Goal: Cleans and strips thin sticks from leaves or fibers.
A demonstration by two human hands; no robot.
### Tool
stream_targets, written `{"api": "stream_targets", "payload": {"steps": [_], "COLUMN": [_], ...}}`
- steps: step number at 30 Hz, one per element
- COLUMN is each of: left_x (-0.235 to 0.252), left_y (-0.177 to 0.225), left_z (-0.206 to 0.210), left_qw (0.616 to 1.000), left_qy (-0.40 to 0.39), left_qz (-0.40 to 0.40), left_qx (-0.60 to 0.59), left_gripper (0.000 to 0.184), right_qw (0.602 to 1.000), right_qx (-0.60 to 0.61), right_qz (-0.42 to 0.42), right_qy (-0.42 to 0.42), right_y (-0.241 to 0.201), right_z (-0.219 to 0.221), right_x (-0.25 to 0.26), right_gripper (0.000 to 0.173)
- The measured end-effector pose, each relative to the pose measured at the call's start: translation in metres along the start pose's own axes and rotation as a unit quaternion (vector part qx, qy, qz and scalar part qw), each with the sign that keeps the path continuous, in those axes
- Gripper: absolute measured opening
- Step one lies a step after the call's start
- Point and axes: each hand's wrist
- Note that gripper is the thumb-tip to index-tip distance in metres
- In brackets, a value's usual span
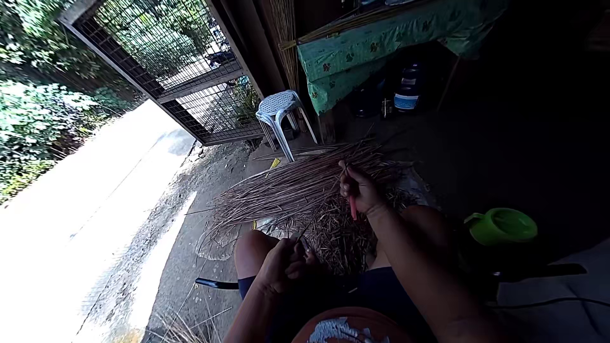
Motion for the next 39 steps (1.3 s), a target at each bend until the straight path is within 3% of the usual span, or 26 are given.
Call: {"api": "stream_targets", "payload": {"steps": [2, 4, 5, 6, 8, 9, 10, 13, 18, 20, 22, 25, 29, 32, 34, 39], "left_x": [0.000, 0.002, 0.003, 0.004, 0.006, 0.006, 0.006, 0.002, -0.022, -0.032, -0.039, -0.037, -0.015, 0.004, 0.015, 0.019], "left_y": [-0.002, -0.008, -0.010, -0.012, -0.018, -0.019, -0.021, -0.021, -0.007, -0.001, 0.002, 0.002, -0.001, -0.004, -0.005, -0.006], "left_z": [-0.002, -0.003, -0.005, -0.008, -0.012, -0.013, -0.013, -0.022, -0.040, -0.044, -0.043, -0.035, -0.016, -0.002, 0.002, 0.005], "left_qw": [0.997, 0.947, 0.887, 0.803, 0.620, 0.553, 0.510, 0.445, 0.382, 0.374, 0.401, 0.494, 0.648, 0.713, 0.733, 0.704], "left_qy": [0.040, 0.114, 0.134, 0.152, 0.175, 0.185, 0.190, 0.182, 0.149, 0.151, 0.155, 0.151, 0.135, 0.127, 0.124, 0.126], "left_qz": [0.021, 0.116, 0.170, 0.222, 0.296, 0.310, 0.313, 0.325, 0.373, 0.382, 0.378, 0.361, 0.340, 0.326, 0.328, 0.344], "left_qx": [0.067, 0.277, 0.409, 0.532, 0.705, 0.751, 0.778, 0.815, 0.832, 0.832, 0.820, 0.776, 0.668, 0.608, 0.582, 0.608], "left_gripper": [0.034, 0.019, 0.027, 0.037, 0.034, 0.029, 0.026, 0.027, 0.029, 0.031, 0.033, 0.034, 0.042, 0.041, 0.038, 0.038], "right_qw": [1.000, 1.000, 1.000, 1.000, 0.999, 0.999, 0.999, 0.997, 0.991, 0.988, 0.989, 0.996, 0.980, 0.952, 0.938, 0.951], "right_qx": [0.006, -0.005, -0.010, -0.013, -0.011, -0.011, -0.015, -0.063, -0.069, -0.043, -0.023, -0.069, -0.155, -0.207, -0.227, -0.205], "right_qz": [-0.009, -0.014, -0.016, -0.016, -0.014, -0.011, -0.008, 0.011, -0.018, -0.037, -0.045, -0.021, 0.054, 0.095, 0.107, 0.091], "right_qy": [-0.002, 0.005, 0.012, 0.021, 0.034, 0.037, 0.038, 0.048, 0.115, 0.146, 0.142, 0.044, -0.115, -0.203, -0.240, -0.211], "right_y": [-0.003, -0.002, -0.002, -0.001, 0.001, 0.001, 0.002, 0.000, -0.011, -0.016, -0.016, -0.004, 0.030, 0.053, 0.061, 0.046], "right_z": [-0.001, 0.002, 0.003, 0.003, 0.004, 0.005, 0.005, 0.007, 0.002, -0.004, -0.004, 0.005, 0.021, 0.029, 0.032, 0.033], "right_x": [0.001, -0.001, -0.001, -0.001, -0.001, -0.001, -0.002, -0.006, -0.004, 0.000, 0.001, -0.008, -0.027, -0.041, -0.048, -0.046], "right_gripper": [0.032, 0.030, 0.029, 0.028, 0.028, 0.028, 0.028, 0.028, 0.028, 0.026, 0.026, 0.030, 0.031, 0.029, 0.029, 0.026]}}
Point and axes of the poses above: each hand's wrist, its own x-axis towards the middle knuckle, its own z-axis out of the palm, y = z × x, and after that the axes turned 6 degrees about z, right-handed
